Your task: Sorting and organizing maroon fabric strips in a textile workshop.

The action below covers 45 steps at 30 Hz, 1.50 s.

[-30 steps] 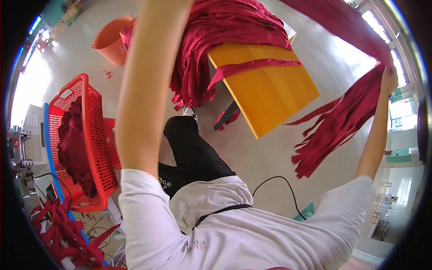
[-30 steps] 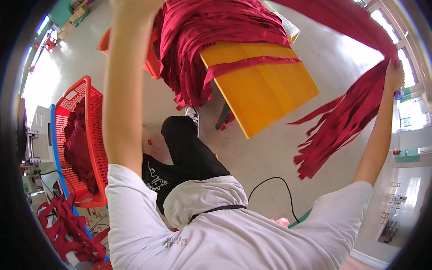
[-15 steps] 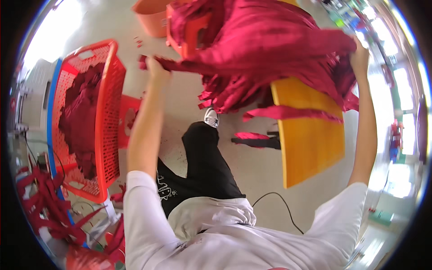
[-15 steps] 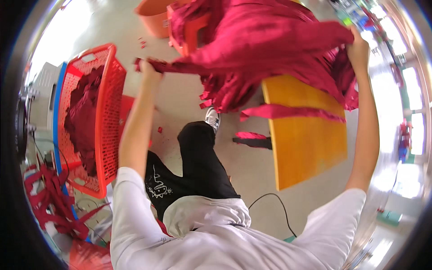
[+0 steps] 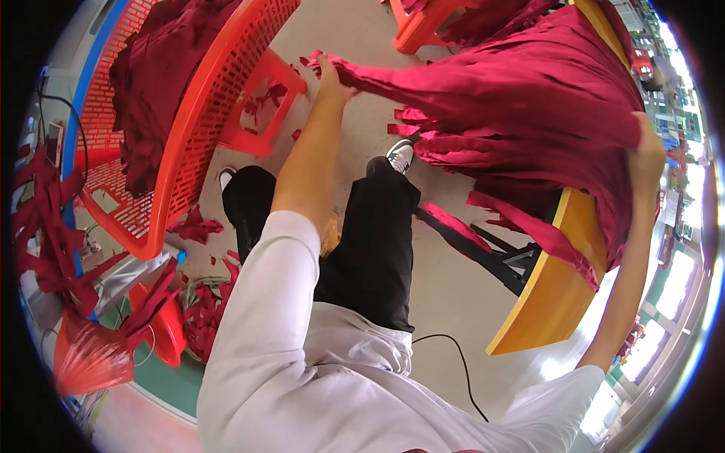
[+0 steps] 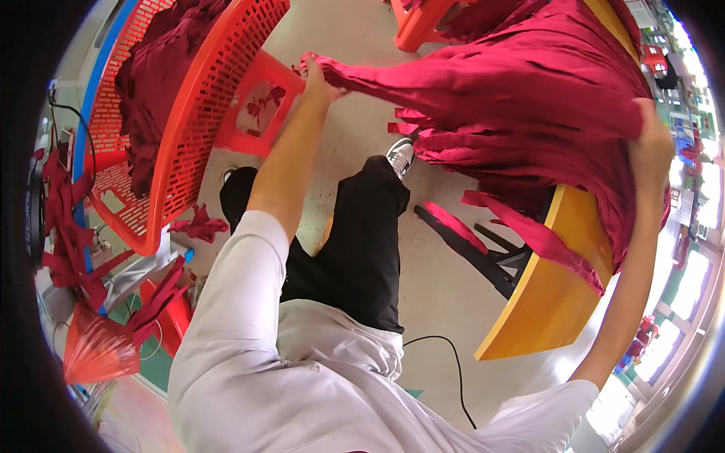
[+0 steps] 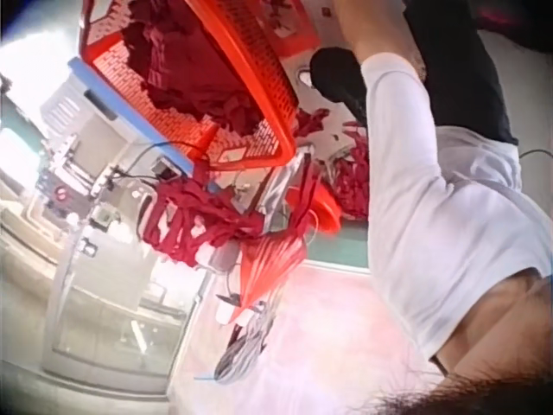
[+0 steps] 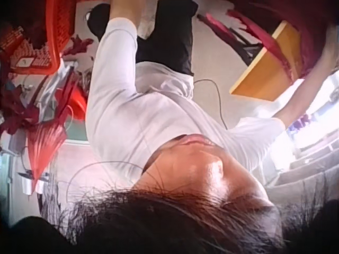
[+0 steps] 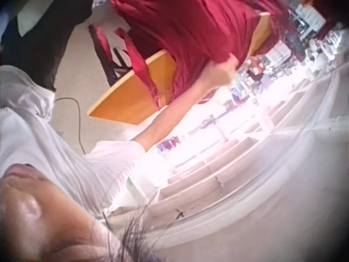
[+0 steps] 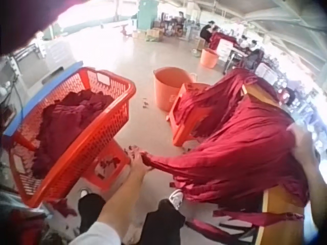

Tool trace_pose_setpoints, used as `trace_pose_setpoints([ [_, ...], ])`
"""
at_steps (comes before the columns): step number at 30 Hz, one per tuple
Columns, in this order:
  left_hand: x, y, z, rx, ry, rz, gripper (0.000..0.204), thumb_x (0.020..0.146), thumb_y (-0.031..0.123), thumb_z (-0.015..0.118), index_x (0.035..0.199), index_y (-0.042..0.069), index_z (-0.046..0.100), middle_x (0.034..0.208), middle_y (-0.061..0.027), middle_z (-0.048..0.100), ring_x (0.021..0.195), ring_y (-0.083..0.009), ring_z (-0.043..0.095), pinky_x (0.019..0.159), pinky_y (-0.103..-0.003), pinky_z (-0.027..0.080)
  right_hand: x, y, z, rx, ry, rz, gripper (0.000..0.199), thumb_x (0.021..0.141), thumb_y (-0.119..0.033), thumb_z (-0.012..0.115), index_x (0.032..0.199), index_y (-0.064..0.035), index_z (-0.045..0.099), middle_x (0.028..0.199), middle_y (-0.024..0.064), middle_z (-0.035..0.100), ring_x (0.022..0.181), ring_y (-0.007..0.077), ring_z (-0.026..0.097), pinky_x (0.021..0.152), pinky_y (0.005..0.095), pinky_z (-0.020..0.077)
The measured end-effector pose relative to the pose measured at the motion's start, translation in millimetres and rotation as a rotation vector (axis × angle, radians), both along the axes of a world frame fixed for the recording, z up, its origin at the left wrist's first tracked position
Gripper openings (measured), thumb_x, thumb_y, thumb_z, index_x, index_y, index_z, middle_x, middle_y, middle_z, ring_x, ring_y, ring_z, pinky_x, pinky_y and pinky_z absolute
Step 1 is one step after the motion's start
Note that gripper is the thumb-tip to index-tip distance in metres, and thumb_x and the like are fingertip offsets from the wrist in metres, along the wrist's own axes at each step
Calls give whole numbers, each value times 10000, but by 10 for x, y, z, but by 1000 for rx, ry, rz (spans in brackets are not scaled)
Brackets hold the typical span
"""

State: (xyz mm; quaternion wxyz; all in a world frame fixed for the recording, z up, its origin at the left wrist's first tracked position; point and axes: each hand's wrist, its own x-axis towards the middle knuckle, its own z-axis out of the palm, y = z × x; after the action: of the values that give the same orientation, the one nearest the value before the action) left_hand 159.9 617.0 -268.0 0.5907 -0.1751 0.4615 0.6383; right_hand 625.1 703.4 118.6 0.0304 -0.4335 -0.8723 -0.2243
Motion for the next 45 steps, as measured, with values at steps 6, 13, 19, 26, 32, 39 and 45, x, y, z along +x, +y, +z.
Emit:
trace_pose_setpoints([
  [6, 68, -1057, -496, -255, 135, -306, 652, 860, 434, 527, 1407, 117, 366, 1354, -134, 484, 1227, -316, 491, 989, -540, 407, -247, -73, -248, -10, -205, 24, 412, 721, 11, 629, 1109, -107, 559, 823, 154, 632, 766, 368, 611, 688, 483, 478],
  [13, -51, -2016, -626, -111, 93, -376, 357, 879, 358, 523, 1117, 92, 536, 1104, -129, 673, 959, -276, 665, 831, -388, 511, -715, -130, -249, 17, -195, 198, 351, 758, -1, 601, 1087, -115, 561, 767, 143, 630, 746, 358, 614, 674, 472, 476],
  [19, -132, -2301, -564, -101, 237, -373, 323, 904, 355, 512, 1048, 71, 569, 996, -119, 692, 871, -255, 682, 765, -372, 525, -634, -116, -105, 54, -41, -101, 422, 768, -51, 616, 1164, -181, 551, 843, 205, 668, 813, 427, 649, 674, 517, 487],
  [26, -195, -2537, -320, -91, 220, -336, 309, 928, 359, 511, 1053, 84, 578, 956, -108, 686, 846, -259, 679, 754, -364, 525, -753, -204, -141, -168, -142, -1, 431, 750, -3, 591, 1164, -105, 528, 948, 234, 647, 901, 446, 617, 757, 553, 468],
  [32, -61, -2597, 822, 72, 352, -425, 261, 936, 309, 519, 1026, 78, 600, 877, -79, 683, 743, -187, 668, 672, -297, 521, -496, -542, -262, -211, -87, 125, 526, 748, -90, 659, 1253, -101, 510, 1155, 152, 589, 1091, 365, 543, 940, 460, 435],
  [39, -137, -3540, 963, 47, 441, -347, 224, 938, 298, 552, 961, 93, 638, 802, -49, 666, 697, -158, 652, 654, -277, 512, -209, -1844, -356, -196, 349, 50, 251, 892, -191, 653, 1089, -42, 613, 1088, 122, 615, 1009, 316, 573, 907, 384, 444],
  [45, -111, -3597, 736, 84, 496, -386, 244, 947, 303, 547, 959, 77, 638, 749, -42, 628, 666, -161, 638, 623, -272, 494, 567, -3014, -770, -207, 567, -261, 187, 904, -84, 612, 1085, -39, 609, 999, 132, 575, 989, 302, 551, 910, 374, 422],
])
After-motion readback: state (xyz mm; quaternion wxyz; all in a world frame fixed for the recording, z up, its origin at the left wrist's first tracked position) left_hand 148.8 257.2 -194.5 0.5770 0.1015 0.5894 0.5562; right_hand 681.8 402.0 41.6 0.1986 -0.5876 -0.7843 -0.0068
